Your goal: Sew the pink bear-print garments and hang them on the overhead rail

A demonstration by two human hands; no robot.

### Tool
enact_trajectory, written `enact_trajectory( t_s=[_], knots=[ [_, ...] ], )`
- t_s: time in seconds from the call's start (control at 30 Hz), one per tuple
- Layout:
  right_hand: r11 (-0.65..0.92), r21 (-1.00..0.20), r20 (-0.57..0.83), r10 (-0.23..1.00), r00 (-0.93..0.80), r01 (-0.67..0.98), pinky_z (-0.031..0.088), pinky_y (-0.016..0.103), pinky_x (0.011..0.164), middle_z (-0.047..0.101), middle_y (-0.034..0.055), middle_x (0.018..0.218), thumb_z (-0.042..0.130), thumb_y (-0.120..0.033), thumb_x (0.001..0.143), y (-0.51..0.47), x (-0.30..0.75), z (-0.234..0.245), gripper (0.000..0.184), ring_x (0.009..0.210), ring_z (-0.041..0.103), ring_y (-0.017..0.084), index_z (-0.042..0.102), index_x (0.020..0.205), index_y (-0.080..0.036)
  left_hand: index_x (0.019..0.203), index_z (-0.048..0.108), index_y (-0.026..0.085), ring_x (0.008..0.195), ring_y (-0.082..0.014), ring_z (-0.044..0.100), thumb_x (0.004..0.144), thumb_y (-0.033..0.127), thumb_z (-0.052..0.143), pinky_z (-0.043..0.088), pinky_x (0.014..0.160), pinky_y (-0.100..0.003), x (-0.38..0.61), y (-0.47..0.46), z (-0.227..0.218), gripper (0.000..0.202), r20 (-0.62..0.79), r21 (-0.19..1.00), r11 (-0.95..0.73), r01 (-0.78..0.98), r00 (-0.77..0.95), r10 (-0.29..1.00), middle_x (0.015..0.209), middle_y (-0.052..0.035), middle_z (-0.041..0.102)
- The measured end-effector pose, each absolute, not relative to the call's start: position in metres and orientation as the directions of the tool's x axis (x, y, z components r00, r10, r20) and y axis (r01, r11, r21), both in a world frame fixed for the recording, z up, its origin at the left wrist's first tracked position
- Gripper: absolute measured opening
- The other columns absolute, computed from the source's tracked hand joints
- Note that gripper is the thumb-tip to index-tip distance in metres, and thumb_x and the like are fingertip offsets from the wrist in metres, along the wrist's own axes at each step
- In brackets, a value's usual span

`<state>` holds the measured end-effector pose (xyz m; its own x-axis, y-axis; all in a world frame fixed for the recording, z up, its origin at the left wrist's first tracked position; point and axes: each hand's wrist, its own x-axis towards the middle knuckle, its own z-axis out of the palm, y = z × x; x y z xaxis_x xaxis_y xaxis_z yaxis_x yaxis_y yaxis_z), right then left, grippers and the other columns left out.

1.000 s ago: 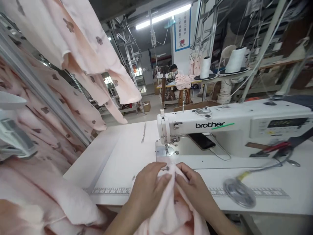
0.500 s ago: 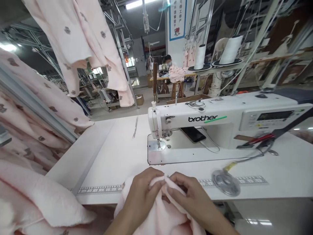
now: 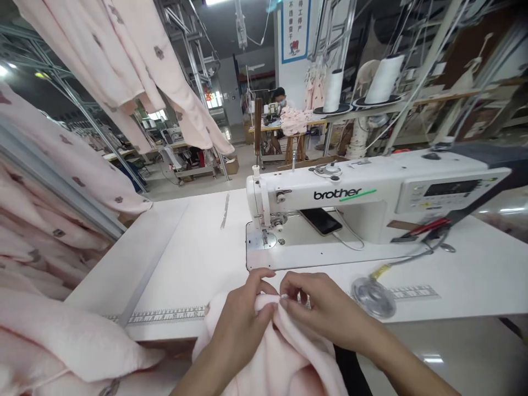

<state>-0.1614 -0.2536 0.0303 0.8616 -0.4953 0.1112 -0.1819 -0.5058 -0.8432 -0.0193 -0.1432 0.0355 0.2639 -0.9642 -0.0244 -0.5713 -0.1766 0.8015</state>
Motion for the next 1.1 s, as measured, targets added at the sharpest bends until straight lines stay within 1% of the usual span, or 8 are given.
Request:
enact_trajectory(
  t_s=[0.13, 0.23, 0.43, 0.53, 0.6, 0.77, 0.87, 1.1],
  knots=[
    [-0.053, -0.99, -0.11, -0.292, 0.95, -0.131, 0.038, 0.019, 0.047, 0.056, -0.0024, 0.058, 0.053, -0.025, 0.078, -0.272, -0.149, 0.02, 0.011, 0.053, 0.053, 0.012, 0.053, 0.071, -0.016, 0.115, 0.038, 0.032, 0.086, -0.0117, 0.059, 0.078, 0.009, 0.046, 0.042, 0.078, -0.023, -0.013, -0.139, 0.031, 0.044, 0.074, 0.742, -0.053, -0.669, 0.16, -0.984, 0.093, 0.0078, 0.064],
    [0.321, -0.937, -0.176, -0.097, 0.98, -0.137, 0.036, 0.016, 0.036, 0.056, -0.0015, 0.052, 0.059, -0.03, 0.073, -0.278, -0.137, 0.003, 0.016, 0.04, 0.05, 0.011, 0.053, 0.073, -0.015, 0.111, 0.043, 0.031, 0.088, -0.0108, 0.06, 0.08, 0.013, 0.049, 0.044, 0.077, -0.021, -0.007, -0.135, 0.019, 0.036, 0.257, 0.666, 0.079, -0.741, 0.128, -0.958, 0.095, 0.0064, 0.064],
    [0.513, -0.841, -0.231, -0.052, 0.972, -0.173, 0.019, 0.014, 0.025, 0.042, -0.0056, 0.035, 0.054, -0.027, 0.071, -0.266, -0.125, -0.013, 0.015, 0.026, 0.028, 0.005, 0.053, 0.063, -0.014, 0.108, 0.051, 0.026, 0.082, -0.0129, 0.062, 0.083, 0.015, 0.049, 0.049, 0.07, -0.021, -0.001, -0.135, 0.003, 0.027, 0.503, 0.506, 0.197, -0.84, 0.101, -0.858, 0.092, 0.0009, 0.066],
    [0.48, -0.859, -0.241, -0.072, 0.968, -0.178, 0.015, 0.016, 0.026, 0.039, -0.0068, 0.036, 0.052, -0.027, 0.07, -0.264, -0.124, -0.012, 0.014, 0.027, 0.025, 0.006, 0.051, 0.062, -0.016, 0.123, 0.045, 0.027, 0.09, -0.0142, 0.062, 0.084, 0.017, 0.048, 0.05, 0.076, -0.023, 0.0, -0.137, 0.004, 0.04, 0.479, 0.522, 0.167, -0.836, 0.125, -0.869, 0.101, -0.0014, 0.066],
    [0.359, -0.928, -0.192, -0.237, 0.952, -0.098, 0.023, 0.016, 0.03, 0.044, -0.0053, 0.044, 0.048, -0.032, 0.078, -0.261, -0.127, -0.007, 0.019, 0.032, 0.032, 0.007, 0.05, 0.066, -0.016, 0.124, 0.044, 0.027, 0.09, -0.0138, 0.063, 0.084, 0.019, 0.048, 0.05, 0.078, -0.023, -0.001, -0.138, 0.005, 0.04, 0.437, 0.606, 0.115, -0.787, 0.208, -0.875, 0.1, -0.0006, 0.067],
    [-0.28, -0.955, 0.12, -0.664, 0.738, -0.097, 0.036, 0.021, 0.057, 0.055, -0.0037, 0.069, 0.048, -0.033, 0.087, -0.237, -0.14, 0.014, 0.018, 0.062, 0.049, 0.012, 0.049, 0.075, -0.02, 0.117, 0.049, 0.023, 0.086, -0.0143, 0.063, 0.084, 0.023, 0.048, 0.051, 0.074, -0.024, -0.007, -0.138, 0.005, 0.033, 0.374, 0.728, -0.031, -0.685, 0.434, -0.82, 0.094, -0.0019, 0.066],
    [-0.442, -0.869, 0.152, -0.666, 0.73, -0.222, 0.033, 0.022, 0.053, 0.051, -0.0042, 0.065, 0.052, -0.028, 0.085, -0.225, -0.146, 0.02, 0.02, 0.06, 0.047, 0.013, 0.044, 0.069, -0.02, 0.109, 0.055, 0.022, 0.089, -0.0159, 0.061, 0.083, 0.025, 0.048, 0.051, 0.074, -0.025, -0.008, -0.139, 0.01, 0.028, 0.359, 0.737, -0.046, -0.675, 0.448, -0.819, 0.095, -0.0037, 0.065],
    [-0.473, -0.88, 0.216, -0.466, 0.858, -0.035, 0.04, 0.023, 0.072, 0.06, -0.0021, 0.091, 0.036, -0.015, 0.092, -0.241, -0.148, 0.024, 0.024, 0.083, 0.054, 0.014, 0.058, 0.09, -0.023, 0.124, 0.048, 0.031, 0.101, -0.0163, 0.055, 0.085, 0.029, 0.049, 0.044, 0.089, -0.029, 0.002, -0.141, 0.034, 0.039, 0.087, 0.808, -0.077, -0.584, 0.247, -0.965, 0.115, -0.0031, 0.058]
  ],
)
